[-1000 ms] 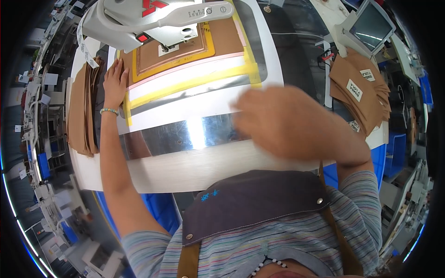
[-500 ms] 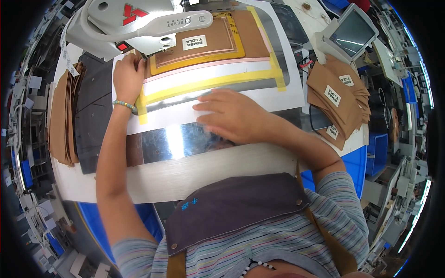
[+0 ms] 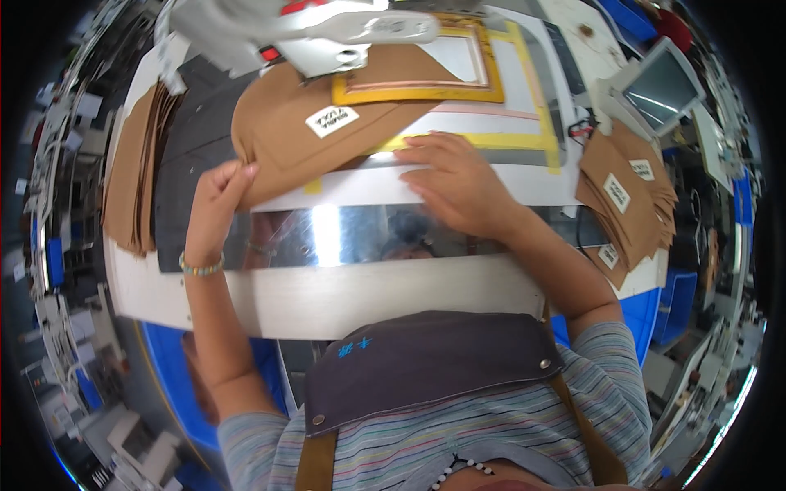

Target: Sewing and detailing leather bag components using an industrial sewing machine.

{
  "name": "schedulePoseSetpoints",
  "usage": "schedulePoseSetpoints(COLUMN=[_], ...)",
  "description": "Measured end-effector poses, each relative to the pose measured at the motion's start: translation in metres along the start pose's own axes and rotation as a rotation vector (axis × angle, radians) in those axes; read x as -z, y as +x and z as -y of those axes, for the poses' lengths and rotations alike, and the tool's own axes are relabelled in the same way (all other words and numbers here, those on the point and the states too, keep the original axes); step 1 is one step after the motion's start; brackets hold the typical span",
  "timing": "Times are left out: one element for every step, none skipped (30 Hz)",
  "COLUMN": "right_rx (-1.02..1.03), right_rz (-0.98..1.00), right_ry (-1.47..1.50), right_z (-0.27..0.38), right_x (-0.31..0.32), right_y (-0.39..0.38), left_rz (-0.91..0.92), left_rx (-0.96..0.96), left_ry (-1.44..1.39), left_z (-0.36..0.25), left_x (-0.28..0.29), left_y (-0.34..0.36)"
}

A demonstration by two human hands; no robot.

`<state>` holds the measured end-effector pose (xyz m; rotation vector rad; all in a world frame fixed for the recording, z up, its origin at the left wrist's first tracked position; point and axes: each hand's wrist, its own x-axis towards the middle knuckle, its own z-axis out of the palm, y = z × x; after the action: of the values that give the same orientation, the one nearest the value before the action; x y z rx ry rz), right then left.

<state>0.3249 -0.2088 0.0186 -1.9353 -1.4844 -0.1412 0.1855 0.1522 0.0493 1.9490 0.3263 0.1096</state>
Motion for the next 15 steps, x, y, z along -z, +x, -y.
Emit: schedulePoseSetpoints(right_rx=[-0.011, -0.018, -0.036, -0.057, -0.080, -0.073, -0.068, -0.068, -0.051, -0.030, -0.002, 0.028, 0.062, 0.097, 0.143], right_rz=[0.004, 0.012, 0.022, 0.035, 0.050, 0.074, 0.099, 0.120, 0.165, 0.199, 0.226, 0.262, 0.294, 0.317, 0.355], right_ry=[0.006, 0.010, 0.027, 0.037, 0.039, 0.024, 0.006, -0.005, -0.044, -0.068, -0.085, -0.093, -0.100, -0.110, -0.102], right_z=[0.000, 0.001, 0.002, 0.004, 0.007, 0.011, 0.015, 0.020, 0.025, 0.030, 0.035, 0.040, 0.044, 0.048, 0.053], right_x=[0.002, 0.003, 0.003, 0.005, 0.007, 0.009, 0.011, 0.014, 0.016, 0.017, 0.015, 0.012, 0.007, 0.002, -0.006], right_y=[0.001, 0.002, 0.004, 0.005, 0.008, 0.010, 0.013, 0.016, 0.020, 0.024, 0.030, 0.036, 0.041, 0.046, 0.049], left_rz=[0.032, 0.062, 0.026, -0.007, -0.036, -0.131, -0.241, -0.347, -0.390, -0.457, -0.565, -0.649, -0.673, -0.671, -0.687], left_rx=[0.064, 0.090, 0.143, 0.192, 0.236, 0.293, 0.392, 0.499, 0.460, 0.355, 0.322, 0.255, 0.293, 0.293, 0.334], left_ry=[0.014, 0.028, 0.017, -0.001, -0.023, 0.022, -0.033, -0.098, -0.146, -0.185, -0.190, -0.185, -0.198, -0.202, -0.175], left_z=[0.000, 0.001, 0.004, 0.008, 0.014, 0.019, 0.024, 0.029, 0.036, 0.044, 0.052, 0.059, 0.065, 0.071, 0.074], left_x=[0.016, 0.032, 0.045, 0.058, 0.069, 0.081, 0.088, 0.095, 0.104, 0.104, 0.101, 0.101, 0.101, 0.101, 0.101], left_y=[-0.033, -0.063, -0.089, -0.112, -0.132, -0.148, -0.164, -0.179, -0.184, -0.191, -0.196, -0.199, -0.197, -0.195, -0.193])
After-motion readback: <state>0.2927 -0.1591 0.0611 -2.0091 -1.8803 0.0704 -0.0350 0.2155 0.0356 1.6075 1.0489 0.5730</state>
